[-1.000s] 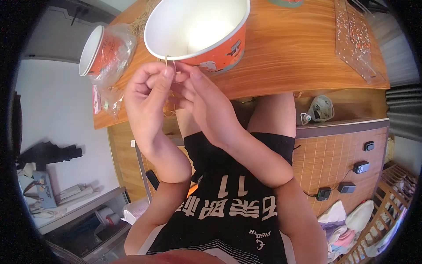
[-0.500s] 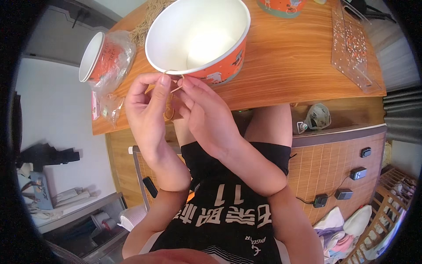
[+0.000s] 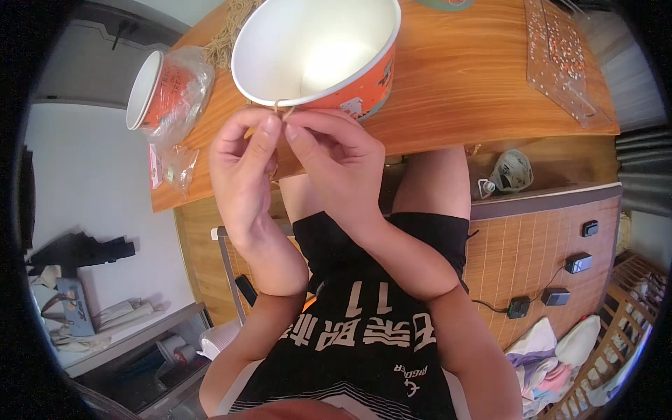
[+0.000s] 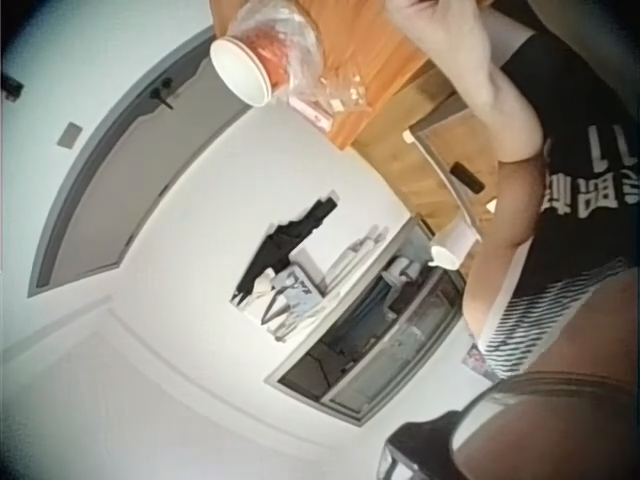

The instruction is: Attaching hemp rope handles to paper buckets by threading them through holes and tying knots.

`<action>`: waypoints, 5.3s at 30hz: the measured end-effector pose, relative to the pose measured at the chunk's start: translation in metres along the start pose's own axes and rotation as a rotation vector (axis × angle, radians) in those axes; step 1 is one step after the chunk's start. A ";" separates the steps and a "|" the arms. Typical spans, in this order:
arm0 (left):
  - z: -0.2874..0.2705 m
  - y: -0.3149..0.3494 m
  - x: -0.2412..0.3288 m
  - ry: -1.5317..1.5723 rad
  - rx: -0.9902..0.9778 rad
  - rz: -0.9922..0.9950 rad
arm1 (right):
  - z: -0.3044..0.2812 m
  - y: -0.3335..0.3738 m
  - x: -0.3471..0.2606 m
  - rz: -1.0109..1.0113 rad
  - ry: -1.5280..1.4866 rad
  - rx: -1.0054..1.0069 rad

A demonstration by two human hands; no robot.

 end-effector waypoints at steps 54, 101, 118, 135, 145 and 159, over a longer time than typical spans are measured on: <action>-0.009 0.016 0.033 -0.417 0.247 0.595 | 0.074 -0.030 -0.096 -0.739 1.187 -0.631; -0.034 -0.002 0.032 -0.079 0.141 0.487 | 0.083 -0.028 -0.097 -0.633 1.412 -0.513; -0.040 0.017 0.056 -0.570 0.179 0.453 | 0.084 -0.028 -0.077 -0.988 1.228 -0.618; -0.040 -0.002 0.066 -0.203 0.050 0.356 | 0.051 -0.039 -0.097 -0.873 1.289 -0.721; -0.041 -0.026 0.092 -0.061 -0.186 0.450 | 0.002 -0.083 -0.151 -1.030 1.387 -0.369; -0.021 -0.036 0.130 0.737 -0.815 0.577 | 0.038 -0.005 -0.108 -0.737 1.466 -0.434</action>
Point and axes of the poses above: each hand's wrist, its own y-axis away from the middle knuckle, its own z-axis out of the palm, x = y × z, the point moved 8 cm from there along -y, towards the middle knuckle, and after that the axes turned 4 degrees about -y, right-handed, at the moved point
